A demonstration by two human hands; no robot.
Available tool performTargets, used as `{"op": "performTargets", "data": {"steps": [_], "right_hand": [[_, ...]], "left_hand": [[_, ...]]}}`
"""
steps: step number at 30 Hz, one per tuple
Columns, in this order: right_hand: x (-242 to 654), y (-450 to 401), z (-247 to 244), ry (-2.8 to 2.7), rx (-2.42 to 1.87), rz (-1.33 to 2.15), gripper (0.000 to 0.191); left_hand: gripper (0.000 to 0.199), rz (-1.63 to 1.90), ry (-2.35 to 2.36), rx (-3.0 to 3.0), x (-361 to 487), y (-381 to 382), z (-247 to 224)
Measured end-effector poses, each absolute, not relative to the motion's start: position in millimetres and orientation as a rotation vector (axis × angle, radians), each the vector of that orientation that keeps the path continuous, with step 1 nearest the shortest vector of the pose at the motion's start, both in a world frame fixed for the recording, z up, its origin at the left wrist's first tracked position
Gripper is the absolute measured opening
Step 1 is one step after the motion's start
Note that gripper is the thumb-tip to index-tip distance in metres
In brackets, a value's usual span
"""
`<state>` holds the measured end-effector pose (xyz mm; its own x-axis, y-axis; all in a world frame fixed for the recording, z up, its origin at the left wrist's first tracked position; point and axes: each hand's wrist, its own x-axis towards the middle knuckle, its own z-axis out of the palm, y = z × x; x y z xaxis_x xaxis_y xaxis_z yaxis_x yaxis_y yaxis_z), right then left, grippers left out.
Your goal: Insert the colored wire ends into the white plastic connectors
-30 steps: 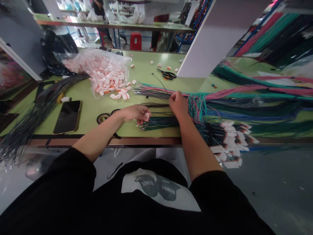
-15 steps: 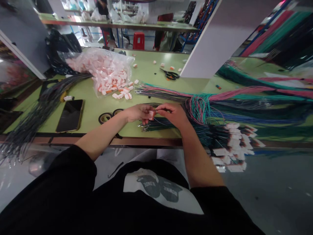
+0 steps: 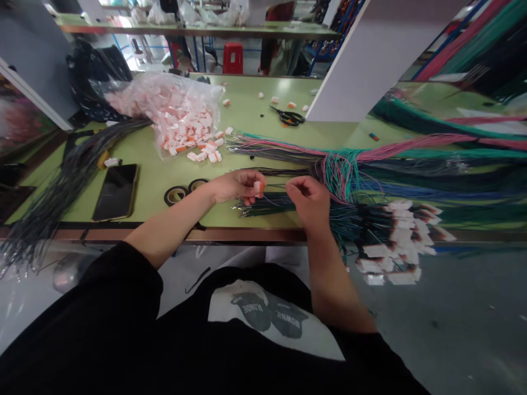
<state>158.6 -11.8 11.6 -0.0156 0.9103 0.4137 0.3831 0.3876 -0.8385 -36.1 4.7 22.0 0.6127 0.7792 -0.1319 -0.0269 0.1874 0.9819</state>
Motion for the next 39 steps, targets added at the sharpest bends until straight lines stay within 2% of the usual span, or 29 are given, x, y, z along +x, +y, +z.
{"op": "performTargets", "data": {"steps": [5,10,20,32,39], "right_hand": [[159.0,-14.2,-1.1,-1.368,-1.124,0.731,0.007],[159.1,-17.0,-1.0,-1.396,-1.044,0.745,0.007],[152.5,-22.9,8.0,-1.774,-1.064,0.417,0.008],[149.2,-19.8,5.1,-1.882,-1.086,0.159,0.01],[147.3,-20.7,2.9,-1.899,-1.134,0.121,0.011]], "left_hand": [[0.025,0.701,0.671,1.264,-34.2,4.4,18.9],[0.03,0.72,0.636,1.233,-33.7,5.5,14.7],[0.027,0.726,0.689,1.192,-32.4,5.3,14.7],[0.023,0.719,0.759,1.186,-30.6,2.8,19.5],[0.024,0.747,0.77,1.263,-27.6,2.5,18.3]]}}
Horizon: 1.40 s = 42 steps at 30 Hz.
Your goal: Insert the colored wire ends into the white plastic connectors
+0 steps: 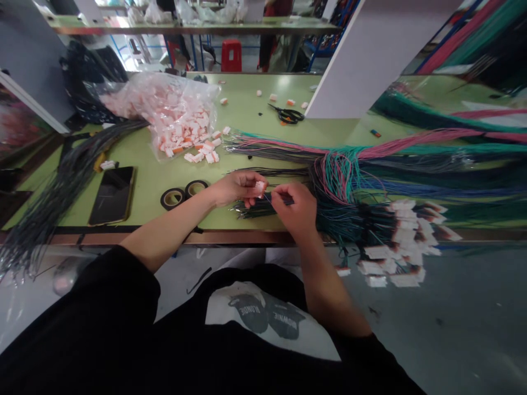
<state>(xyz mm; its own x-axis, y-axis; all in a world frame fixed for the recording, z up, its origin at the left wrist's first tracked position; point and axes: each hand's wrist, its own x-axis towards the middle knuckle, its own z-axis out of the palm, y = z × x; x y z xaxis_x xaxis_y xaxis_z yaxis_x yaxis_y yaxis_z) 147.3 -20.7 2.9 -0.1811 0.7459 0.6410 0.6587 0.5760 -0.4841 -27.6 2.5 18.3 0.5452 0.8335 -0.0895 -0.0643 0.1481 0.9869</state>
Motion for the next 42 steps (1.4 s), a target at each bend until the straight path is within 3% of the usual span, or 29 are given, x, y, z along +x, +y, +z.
{"op": "performTargets", "data": {"steps": [7,15,25,30,33,42], "right_hand": [[142.0,-20.9,-2.1,-1.949,-1.156,0.153,0.014],[152.3,-17.2,2.2,-1.975,-1.208,0.436,0.015],[153.5,6.0,18.2,-2.137,-1.209,0.433,0.015],[160.2,84.0,32.9,-2.136,-1.639,-0.011,0.025],[156.0,113.7,28.9,-2.276,-1.99,-0.051,0.031],[155.0,108.6,27.4,-2.603,-1.963,-0.27,0.037]], "left_hand": [[0.03,0.749,0.775,1.24,-23.6,3.8,11.7],[0.032,0.703,0.789,1.231,-23.7,5.7,11.5],[0.025,0.723,0.858,1.219,-27.5,6.5,17.3],[0.022,0.66,0.892,1.255,-37.3,11.3,20.3],[0.024,0.644,0.883,1.267,-40.1,14.1,18.3],[0.027,0.618,0.874,1.263,-38.7,17.0,13.2]]}}
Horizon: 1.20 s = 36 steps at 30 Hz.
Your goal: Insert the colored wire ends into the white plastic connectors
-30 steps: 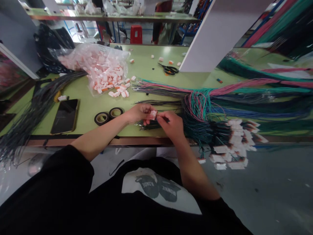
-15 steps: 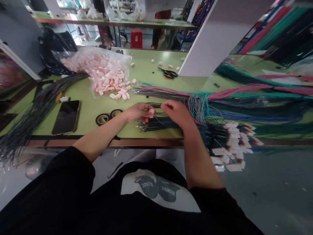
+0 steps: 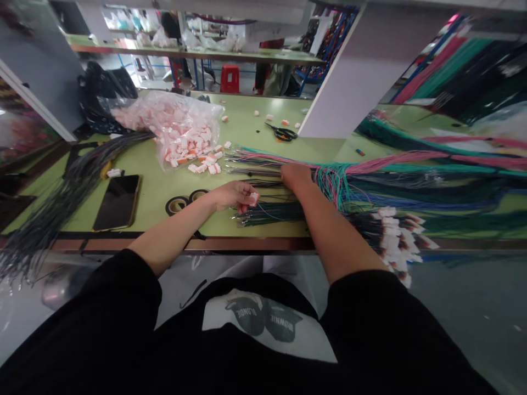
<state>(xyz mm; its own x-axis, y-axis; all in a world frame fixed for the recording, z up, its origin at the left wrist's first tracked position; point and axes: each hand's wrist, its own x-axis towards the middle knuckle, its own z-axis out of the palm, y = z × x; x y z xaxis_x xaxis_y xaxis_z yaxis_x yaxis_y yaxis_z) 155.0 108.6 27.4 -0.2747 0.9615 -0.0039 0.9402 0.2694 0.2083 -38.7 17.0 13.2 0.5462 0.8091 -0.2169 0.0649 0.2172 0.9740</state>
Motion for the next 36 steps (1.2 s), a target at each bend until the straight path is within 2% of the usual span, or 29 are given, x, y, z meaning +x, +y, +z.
{"op": "performTargets", "data": {"steps": [5,8,12,16,21,23,28,36], "right_hand": [[171.9,109.7,35.0,2.482,2.125,0.18,0.032],[175.3,108.1,35.4,2.626,2.265,-0.051,0.029],[166.4,103.4,29.8,3.054,1.812,-0.5,0.024],[159.7,91.6,29.8,3.127,1.679,-0.595,0.019],[157.9,62.0,38.9,3.128,1.305,-1.349,0.035],[155.1,50.6,41.0,3.129,1.26,-1.476,0.033],[150.3,29.9,39.6,3.248,1.41,-1.259,0.019],[155.3,12.0,23.2,3.336,1.716,-0.689,0.013]], "left_hand": [[0.025,0.603,0.88,1.254,-39.3,18.0,13.0],[0.026,0.576,0.877,1.233,-38.9,19.3,12.7],[0.025,0.564,0.888,1.209,-38.4,20.0,12.1],[0.024,0.574,0.896,1.191,-38.7,19.9,11.5],[0.023,0.609,0.876,1.18,-38.7,19.9,9.8],[0.025,0.626,0.865,1.176,-38.6,19.9,9.2],[0.027,0.643,0.852,1.149,-38.2,18.5,10.3],[0.024,0.645,0.86,1.099,-37.1,16.9,12.3]]}}
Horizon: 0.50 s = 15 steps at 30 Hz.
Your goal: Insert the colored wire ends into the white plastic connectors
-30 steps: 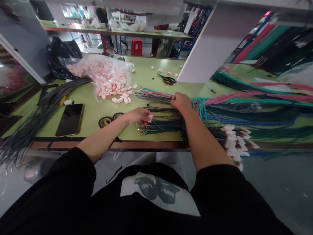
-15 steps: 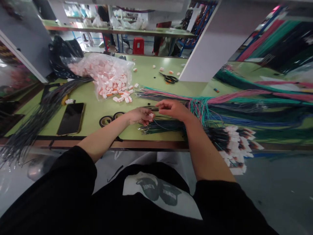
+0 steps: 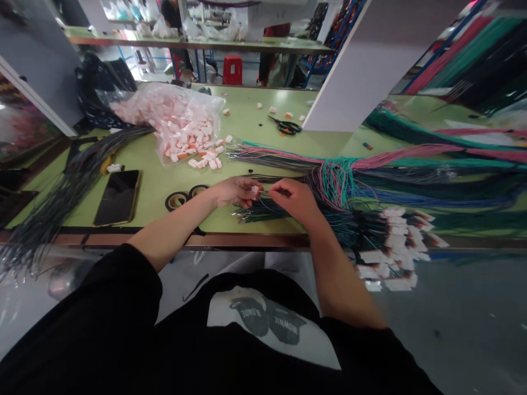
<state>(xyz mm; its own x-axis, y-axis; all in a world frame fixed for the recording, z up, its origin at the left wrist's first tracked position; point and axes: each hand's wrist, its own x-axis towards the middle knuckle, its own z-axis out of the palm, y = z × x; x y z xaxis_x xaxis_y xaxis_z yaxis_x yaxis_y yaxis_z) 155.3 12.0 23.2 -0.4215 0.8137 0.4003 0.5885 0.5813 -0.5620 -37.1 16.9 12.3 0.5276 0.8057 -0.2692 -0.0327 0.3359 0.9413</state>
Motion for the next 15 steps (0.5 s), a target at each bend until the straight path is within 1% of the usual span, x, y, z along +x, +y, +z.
{"op": "performTargets", "data": {"steps": [5,9,15], "right_hand": [[152.9,8.9,20.1,-2.196,-1.214,0.307,0.008],[149.9,5.5,22.5,-2.245,-1.272,0.184,0.01],[145.3,0.6,24.8,-2.296,-1.385,0.021,0.011]], "left_hand": [[0.026,0.637,0.856,1.114,-37.9,17.9,10.4],[0.028,0.63,0.855,1.119,-37.8,17.7,10.8],[0.022,0.632,0.873,1.119,-35.6,15.7,13.7]]}}
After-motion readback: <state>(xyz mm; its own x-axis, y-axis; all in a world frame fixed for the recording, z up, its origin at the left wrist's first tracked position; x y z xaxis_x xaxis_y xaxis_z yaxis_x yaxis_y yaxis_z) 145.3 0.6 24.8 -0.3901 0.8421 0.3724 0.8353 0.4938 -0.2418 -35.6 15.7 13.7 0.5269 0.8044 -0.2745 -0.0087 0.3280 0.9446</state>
